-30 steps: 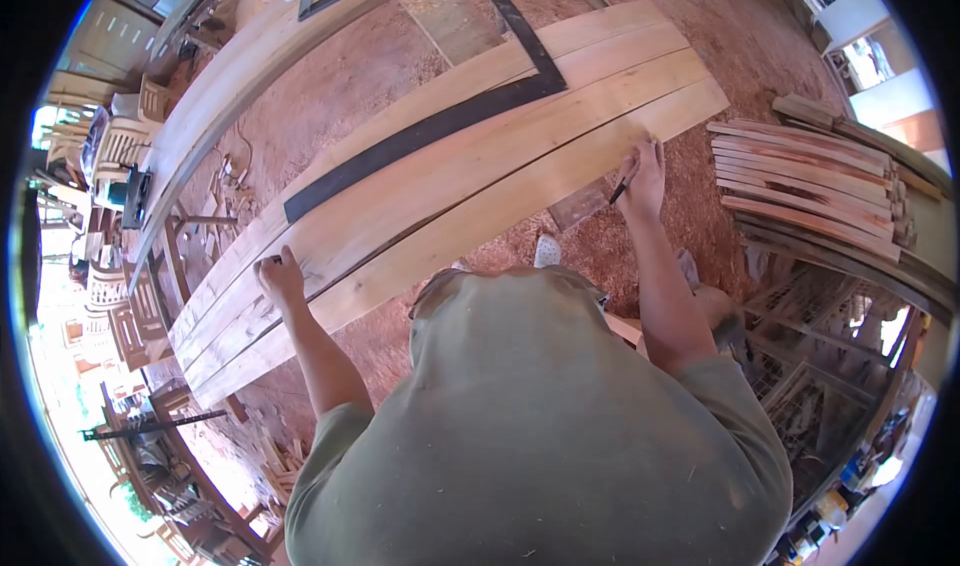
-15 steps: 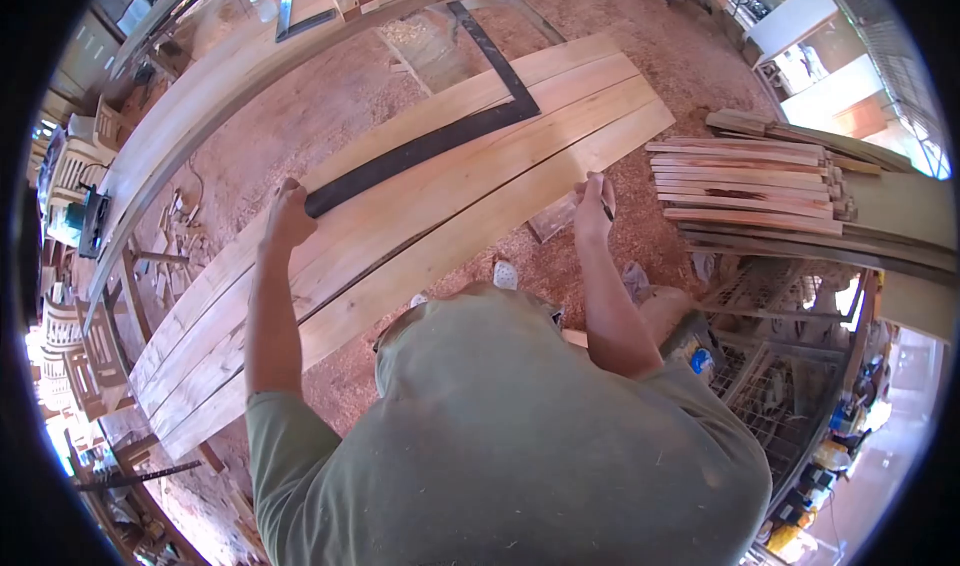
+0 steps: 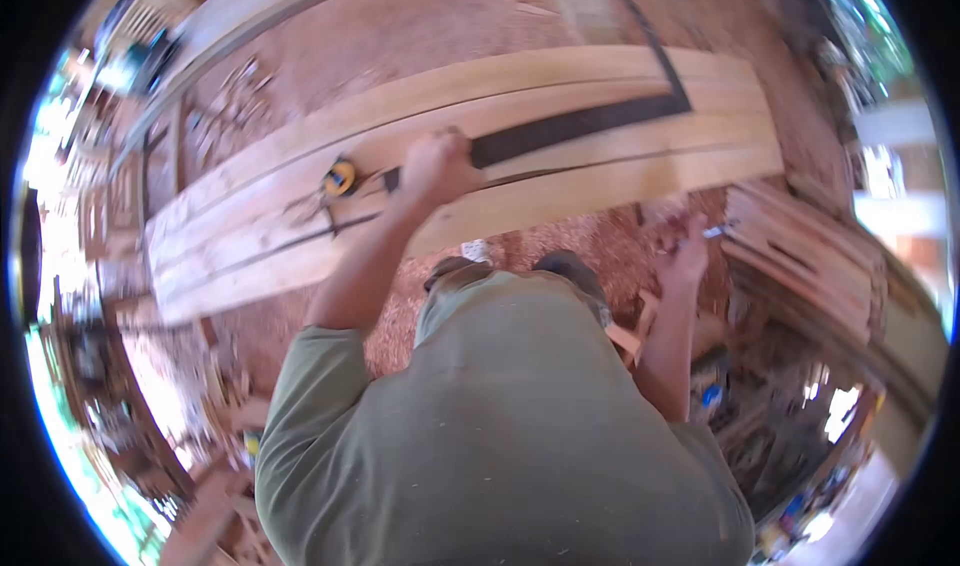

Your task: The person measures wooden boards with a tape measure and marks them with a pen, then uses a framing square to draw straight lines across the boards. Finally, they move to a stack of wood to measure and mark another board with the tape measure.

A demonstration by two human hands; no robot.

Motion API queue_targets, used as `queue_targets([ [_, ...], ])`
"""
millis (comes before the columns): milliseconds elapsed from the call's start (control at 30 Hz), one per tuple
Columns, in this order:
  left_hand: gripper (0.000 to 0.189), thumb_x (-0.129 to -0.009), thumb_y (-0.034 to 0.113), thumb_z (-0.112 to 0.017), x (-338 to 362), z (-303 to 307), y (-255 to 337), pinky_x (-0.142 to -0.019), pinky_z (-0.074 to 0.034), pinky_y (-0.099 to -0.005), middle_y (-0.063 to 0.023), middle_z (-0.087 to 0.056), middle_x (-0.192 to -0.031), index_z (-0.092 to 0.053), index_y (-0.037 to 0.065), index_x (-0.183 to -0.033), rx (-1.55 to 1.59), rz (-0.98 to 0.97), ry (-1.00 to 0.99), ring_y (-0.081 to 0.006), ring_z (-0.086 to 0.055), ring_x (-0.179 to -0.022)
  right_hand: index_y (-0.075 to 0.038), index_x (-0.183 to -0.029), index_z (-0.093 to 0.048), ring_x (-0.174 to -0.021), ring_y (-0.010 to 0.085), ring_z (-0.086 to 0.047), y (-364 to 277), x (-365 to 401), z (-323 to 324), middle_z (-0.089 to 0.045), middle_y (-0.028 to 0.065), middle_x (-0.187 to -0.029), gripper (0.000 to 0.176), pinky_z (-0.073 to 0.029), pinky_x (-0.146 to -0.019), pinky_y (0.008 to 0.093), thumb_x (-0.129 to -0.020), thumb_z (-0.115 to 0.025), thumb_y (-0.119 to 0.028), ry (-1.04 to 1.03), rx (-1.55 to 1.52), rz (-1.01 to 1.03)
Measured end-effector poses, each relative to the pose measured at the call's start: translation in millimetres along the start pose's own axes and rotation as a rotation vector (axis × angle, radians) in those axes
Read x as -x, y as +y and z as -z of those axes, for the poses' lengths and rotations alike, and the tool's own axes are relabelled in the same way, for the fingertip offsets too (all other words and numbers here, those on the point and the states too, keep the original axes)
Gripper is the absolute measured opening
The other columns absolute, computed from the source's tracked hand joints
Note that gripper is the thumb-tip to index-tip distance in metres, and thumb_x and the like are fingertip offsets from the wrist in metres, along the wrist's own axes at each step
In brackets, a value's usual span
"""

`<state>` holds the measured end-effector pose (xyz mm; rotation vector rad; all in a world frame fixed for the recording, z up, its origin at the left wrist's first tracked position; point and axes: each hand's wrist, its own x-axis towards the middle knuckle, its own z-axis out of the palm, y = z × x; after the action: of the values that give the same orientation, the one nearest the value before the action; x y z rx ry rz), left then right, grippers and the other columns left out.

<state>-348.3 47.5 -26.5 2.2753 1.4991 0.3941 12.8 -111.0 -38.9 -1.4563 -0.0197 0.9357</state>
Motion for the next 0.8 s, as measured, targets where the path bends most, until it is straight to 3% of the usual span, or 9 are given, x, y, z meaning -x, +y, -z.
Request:
queue_targets([
  [100,0.015,-0.063,0.017,-0.065,55,4,9,-0.073,-0.055,-0.0433,-0.0172,-0.067,-0.087,-0.065,0.003,-0.070,0.020,0.174,-0.021,-0.0349,-0.067,-0.081,-0.004,-0.117,-0.055,-0.058,0.0112,-0.044,-8,-33,12,-0.062,0.0065,-0.093,0.054,-0.040,-0.060,0.0280,-0.094,-0.054,-0.053,-0.124,-0.050,-0.064],
  [133,0.015,-0.061,0.017,-0.069,77,-6,1,-0.071,-0.054,-0.0415,-0.0138,-0.065,-0.083,-0.063,0.004,-0.067,0.047,0.113,0.160,-0.0332,-0.065,-0.080,-0.004,-0.117,-0.055,-0.058,0.0112,-0.044,-13,-35,6,-0.062,0.0065,-0.093,0.054,-0.040,-0.060,0.0280,-0.094,-0.054,-0.053,-0.179,-0.023,-0.080],
  [233,0.023,-0.056,0.018,-0.074,142,0,-5,-0.068,-0.052,-0.0416,-0.0124,-0.062,-0.078,-0.059,0.004,-0.067,0.057,0.126,0.179,-0.0337,-0.063,-0.078,-0.004,-0.114,-0.057,-0.065,0.0164,-0.049,-24,-34,-7,-0.065,0.0086,-0.102,0.053,-0.043,-0.062,0.0328,-0.093,-0.057,-0.053,-0.145,0.011,-0.153],
  [467,0.020,-0.044,0.010,-0.068,276,-19,-25,-0.065,-0.050,-0.0375,-0.0054,-0.060,-0.073,-0.049,0.007,-0.051,-0.033,0.200,0.370,-0.0264,-0.061,-0.074,-0.006,-0.097,-0.059,-0.045,0.0085,-0.041,17,-19,7,-0.066,0.0067,-0.080,0.019,-0.043,-0.052,0.0264,-0.095,-0.061,-0.025,-0.512,0.391,-0.272],
  [600,0.022,-0.049,0.005,-0.072,325,-44,-45,-0.086,-0.047,-0.0435,-0.0097,-0.063,-0.094,-0.055,0.005,-0.063,-0.179,0.346,0.528,-0.0331,-0.060,-0.091,-0.004,-0.094,-0.059,-0.045,0.0069,-0.040,53,12,1,-0.067,0.0073,-0.080,0.013,-0.042,-0.049,0.0255,-0.092,-0.061,-0.017,-0.793,0.503,-0.320],
  [700,0.022,-0.066,0.007,-0.075,344,-68,-64,-0.090,-0.045,-0.0440,-0.0166,-0.052,-0.122,-0.056,0.001,-0.076,-0.304,0.904,1.024,-0.0320,-0.057,-0.101,0.001,-0.097,-0.063,-0.049,0.0067,-0.045,69,38,-15,-0.069,0.0068,-0.083,0.016,-0.043,-0.051,0.0252,-0.089,-0.060,-0.013,-1.069,0.542,-0.384],
  [733,0.025,-0.071,0.009,-0.076,358,-94,-95,-0.090,-0.046,-0.0442,-0.0181,-0.048,-0.129,-0.058,-0.001,-0.087,-0.248,1.095,1.132,-0.0302,-0.057,-0.103,0.001,-0.100,-0.064,-0.053,0.0067,-0.048,72,42,-25,-0.069,0.0061,-0.084,0.019,-0.044,-0.052,0.0250,-0.089,-0.061,-0.013,-1.144,0.670,-0.397],
  [767,0.044,-0.075,0.009,-0.075,376,-109,-126,-0.087,-0.049,-0.0418,-0.0175,-0.053,-0.125,-0.051,-0.004,-0.110,0.691,1.104,1.208,-0.0265,-0.057,-0.100,0.001,-0.103,-0.065,-0.056,0.0068,-0.052,75,47,-31,-0.070,0.0055,-0.085,0.022,-0.044,-0.053,0.0248,-0.088,-0.062,-0.014,-1.204,0.800,-0.409],
  [800,0.054,-0.079,0.007,-0.070,365,-104,-129,-0.084,-0.052,-0.0409,-0.0166,-0.057,-0.119,-0.042,-0.002,-0.123,1.147,1.279,1.256,-0.0278,-0.059,-0.099,0.000,-0.104,-0.065,-0.059,0.0072,-0.054,85,57,-36,-0.070,0.0049,-0.085,0.023,-0.045,-0.053,0.0248,-0.088,-0.062,-0.015,-1.184,0.808,-0.412],
])
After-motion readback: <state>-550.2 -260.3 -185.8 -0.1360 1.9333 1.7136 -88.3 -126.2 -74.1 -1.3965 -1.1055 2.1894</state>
